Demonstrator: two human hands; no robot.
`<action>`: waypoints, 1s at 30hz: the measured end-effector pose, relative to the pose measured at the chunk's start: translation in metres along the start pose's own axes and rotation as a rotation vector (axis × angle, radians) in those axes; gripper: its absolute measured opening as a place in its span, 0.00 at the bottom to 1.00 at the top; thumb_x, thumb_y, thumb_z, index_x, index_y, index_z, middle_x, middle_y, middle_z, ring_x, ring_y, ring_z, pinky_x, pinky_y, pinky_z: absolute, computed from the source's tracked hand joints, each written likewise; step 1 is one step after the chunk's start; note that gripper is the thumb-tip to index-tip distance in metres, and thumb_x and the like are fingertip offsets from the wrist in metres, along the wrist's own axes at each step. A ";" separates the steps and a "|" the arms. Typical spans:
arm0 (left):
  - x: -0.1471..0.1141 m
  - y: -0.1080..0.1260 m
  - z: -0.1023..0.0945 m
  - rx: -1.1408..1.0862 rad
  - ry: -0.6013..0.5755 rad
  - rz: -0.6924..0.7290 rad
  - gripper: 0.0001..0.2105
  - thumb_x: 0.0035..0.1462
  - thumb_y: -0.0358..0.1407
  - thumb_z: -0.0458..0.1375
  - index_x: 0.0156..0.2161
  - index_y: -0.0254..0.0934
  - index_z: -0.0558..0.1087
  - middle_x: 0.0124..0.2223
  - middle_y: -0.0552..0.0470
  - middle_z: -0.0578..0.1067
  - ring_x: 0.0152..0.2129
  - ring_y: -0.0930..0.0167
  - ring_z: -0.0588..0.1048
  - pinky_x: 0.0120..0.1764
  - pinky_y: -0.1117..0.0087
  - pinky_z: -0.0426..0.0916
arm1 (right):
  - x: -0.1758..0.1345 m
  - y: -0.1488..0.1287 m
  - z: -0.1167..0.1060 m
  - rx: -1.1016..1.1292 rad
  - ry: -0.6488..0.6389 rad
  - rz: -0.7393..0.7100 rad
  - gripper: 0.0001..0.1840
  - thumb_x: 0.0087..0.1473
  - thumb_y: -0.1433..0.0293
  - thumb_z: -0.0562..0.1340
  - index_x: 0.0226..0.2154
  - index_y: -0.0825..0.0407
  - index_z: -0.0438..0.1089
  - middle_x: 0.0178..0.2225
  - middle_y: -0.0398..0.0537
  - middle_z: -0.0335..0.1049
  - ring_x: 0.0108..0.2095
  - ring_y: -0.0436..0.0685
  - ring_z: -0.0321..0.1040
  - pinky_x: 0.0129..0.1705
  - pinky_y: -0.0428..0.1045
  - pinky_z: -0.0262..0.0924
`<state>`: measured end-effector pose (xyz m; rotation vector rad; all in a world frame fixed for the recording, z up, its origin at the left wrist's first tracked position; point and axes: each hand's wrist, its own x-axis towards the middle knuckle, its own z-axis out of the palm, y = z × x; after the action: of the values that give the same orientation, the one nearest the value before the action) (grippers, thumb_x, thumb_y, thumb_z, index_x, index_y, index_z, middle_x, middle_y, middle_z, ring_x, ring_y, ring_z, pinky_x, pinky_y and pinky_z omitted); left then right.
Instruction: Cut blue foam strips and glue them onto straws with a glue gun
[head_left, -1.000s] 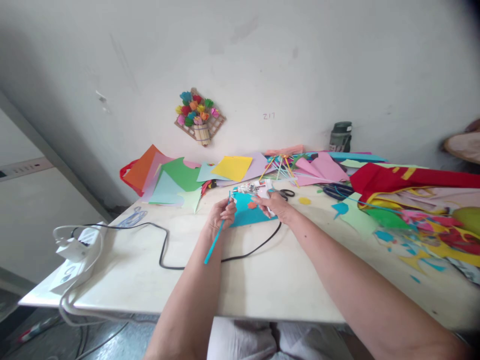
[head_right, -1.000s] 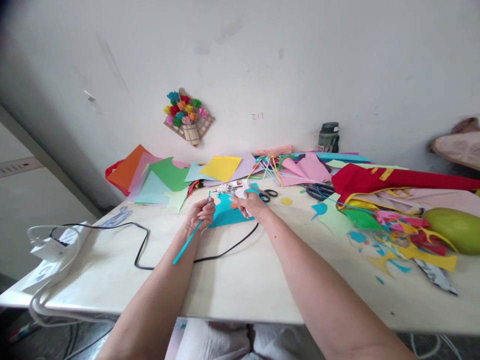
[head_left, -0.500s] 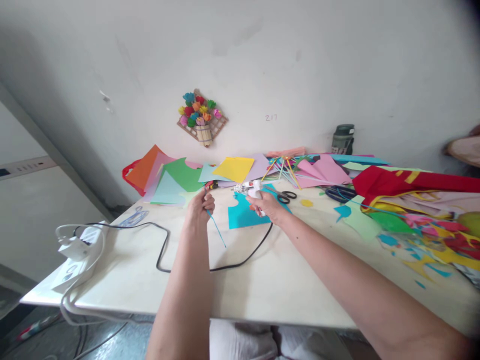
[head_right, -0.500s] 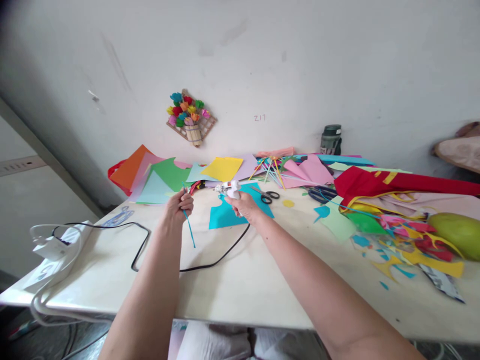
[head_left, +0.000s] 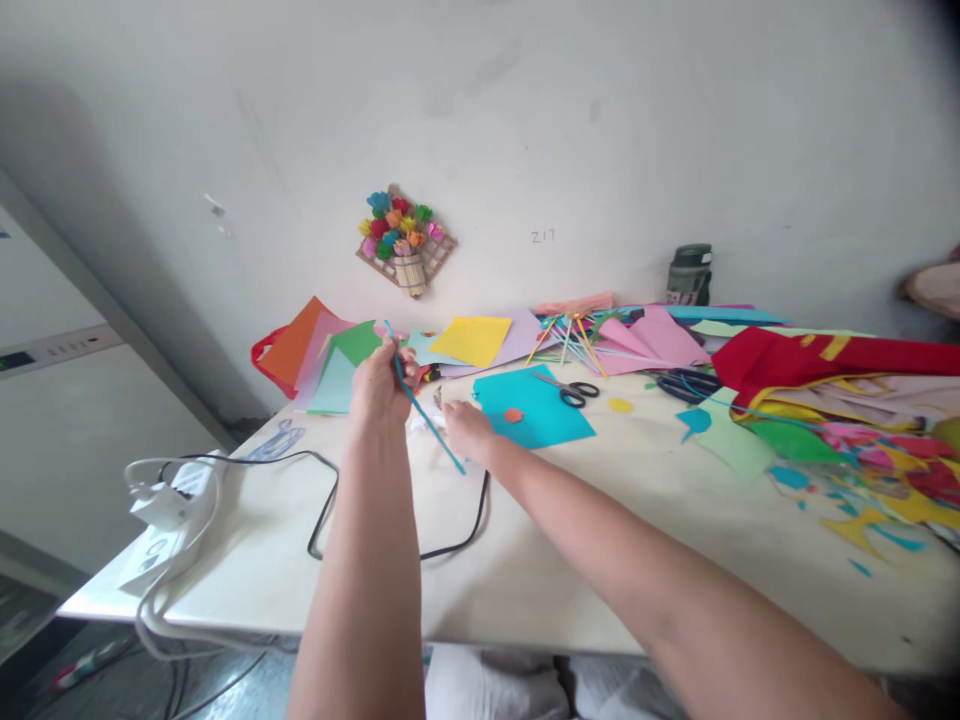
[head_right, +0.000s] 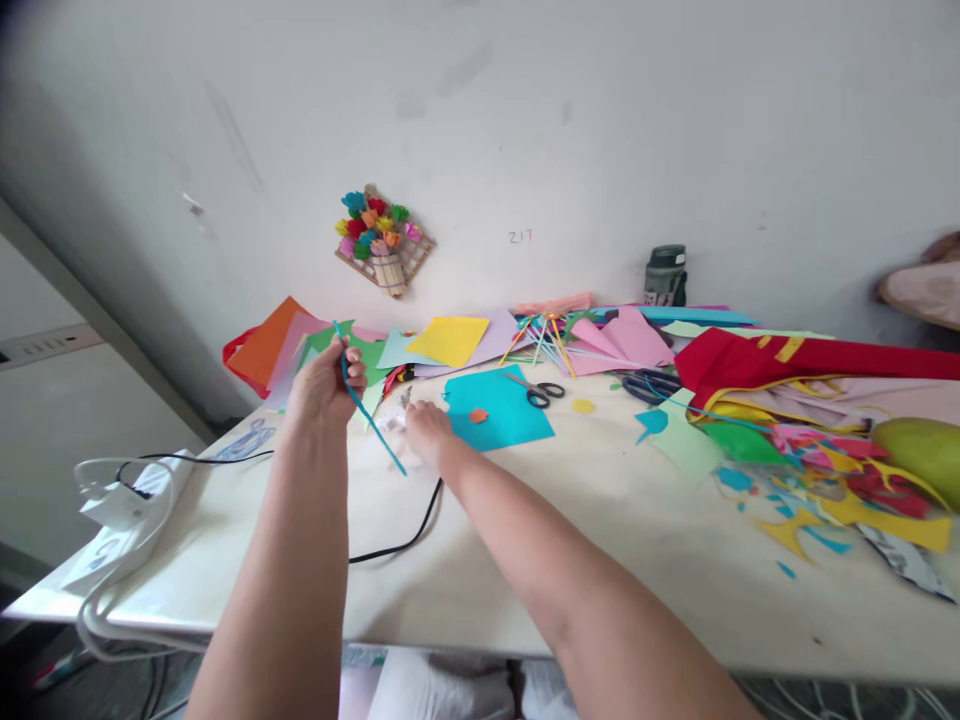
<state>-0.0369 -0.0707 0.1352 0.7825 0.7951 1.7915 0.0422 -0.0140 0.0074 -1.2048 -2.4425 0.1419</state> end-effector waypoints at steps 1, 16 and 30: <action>0.001 -0.004 0.003 0.000 -0.028 -0.035 0.07 0.56 0.31 0.46 0.27 0.34 0.61 0.15 0.58 0.62 0.08 0.82 0.57 0.10 0.84 0.46 | 0.001 -0.005 0.003 -0.035 0.025 -0.008 0.18 0.49 0.77 0.50 0.43 0.60 0.62 0.42 0.59 0.64 0.43 0.60 0.60 0.42 0.50 0.54; 0.009 -0.098 0.013 0.166 -0.072 -0.262 0.05 0.51 0.31 0.50 0.26 0.33 0.62 0.15 0.55 0.65 0.09 0.81 0.60 0.11 0.82 0.48 | -0.027 0.109 -0.059 -0.013 0.008 0.321 0.14 0.48 0.67 0.55 0.37 0.50 0.70 0.39 0.51 0.69 0.39 0.58 0.64 0.36 0.49 0.55; -0.002 -0.124 0.007 0.345 -0.076 -0.303 0.05 0.51 0.32 0.50 0.27 0.32 0.62 0.14 0.55 0.65 0.09 0.79 0.61 0.12 0.79 0.50 | -0.019 0.121 -0.040 0.187 0.009 0.196 0.09 0.32 0.69 0.66 0.24 0.52 0.71 0.32 0.46 0.70 0.35 0.54 0.64 0.36 0.46 0.55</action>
<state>0.0333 -0.0347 0.0394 0.8931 1.1259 1.3655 0.1586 0.0427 0.0056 -1.3530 -2.2414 0.4110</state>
